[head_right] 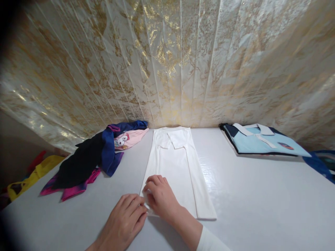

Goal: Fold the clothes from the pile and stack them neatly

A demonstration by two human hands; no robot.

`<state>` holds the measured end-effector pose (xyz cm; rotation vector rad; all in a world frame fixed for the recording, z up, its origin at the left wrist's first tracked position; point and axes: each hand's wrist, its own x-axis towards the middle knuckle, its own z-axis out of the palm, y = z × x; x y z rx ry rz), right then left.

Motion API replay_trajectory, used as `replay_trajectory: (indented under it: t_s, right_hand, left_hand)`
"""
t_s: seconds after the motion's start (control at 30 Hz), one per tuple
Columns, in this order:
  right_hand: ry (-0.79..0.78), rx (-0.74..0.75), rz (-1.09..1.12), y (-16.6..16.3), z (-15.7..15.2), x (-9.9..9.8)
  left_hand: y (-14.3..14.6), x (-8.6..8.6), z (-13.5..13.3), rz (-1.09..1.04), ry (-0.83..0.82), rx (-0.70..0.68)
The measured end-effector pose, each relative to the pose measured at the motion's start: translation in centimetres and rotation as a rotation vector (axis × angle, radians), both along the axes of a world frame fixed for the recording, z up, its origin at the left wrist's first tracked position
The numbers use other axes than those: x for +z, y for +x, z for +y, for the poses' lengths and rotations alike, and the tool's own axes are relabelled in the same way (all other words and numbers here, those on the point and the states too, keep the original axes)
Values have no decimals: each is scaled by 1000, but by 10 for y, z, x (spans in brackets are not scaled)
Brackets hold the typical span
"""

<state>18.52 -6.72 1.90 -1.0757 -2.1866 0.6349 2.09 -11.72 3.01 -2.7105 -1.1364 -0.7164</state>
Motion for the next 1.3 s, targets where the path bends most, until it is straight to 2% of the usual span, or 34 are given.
replay_trajectory:
  t_s: [0.13,0.3,0.43,0.57,0.67,0.9,1.1,1.2,1.3]
  right_hand:
    - [-10,38,-71,4,11,7]
    - [86,11,-233,-2,44,14]
    - [119,-19,-261,-18,65,2]
    - [129,-94,-283,-28,72,-15]
    - [133,-113,-286,-28,72,-20]
    - [118,-116,-296,-28,70,-18]
    - [63,-80,-252,-27,68,-10]
    - [41,-41,-159,-19,53,1]
    - [-8,26,-59,-4,22,15]
  left_hand:
    - [2,-2,1,6,52,6]
    - [1,-9,2,45,79,23]
    - [-1,-12,2,60,40,47]
    - [-3,-11,2,1,10,41]
    - [-5,-12,-1,-34,35,16]
    - [-6,-12,-3,-56,54,11]
    - [-15,-3,-6,-80,-103,-41]
    - [-24,-1,-8,-141,-199,-20]
    - [-33,-2,-8,-158,-261,-16]
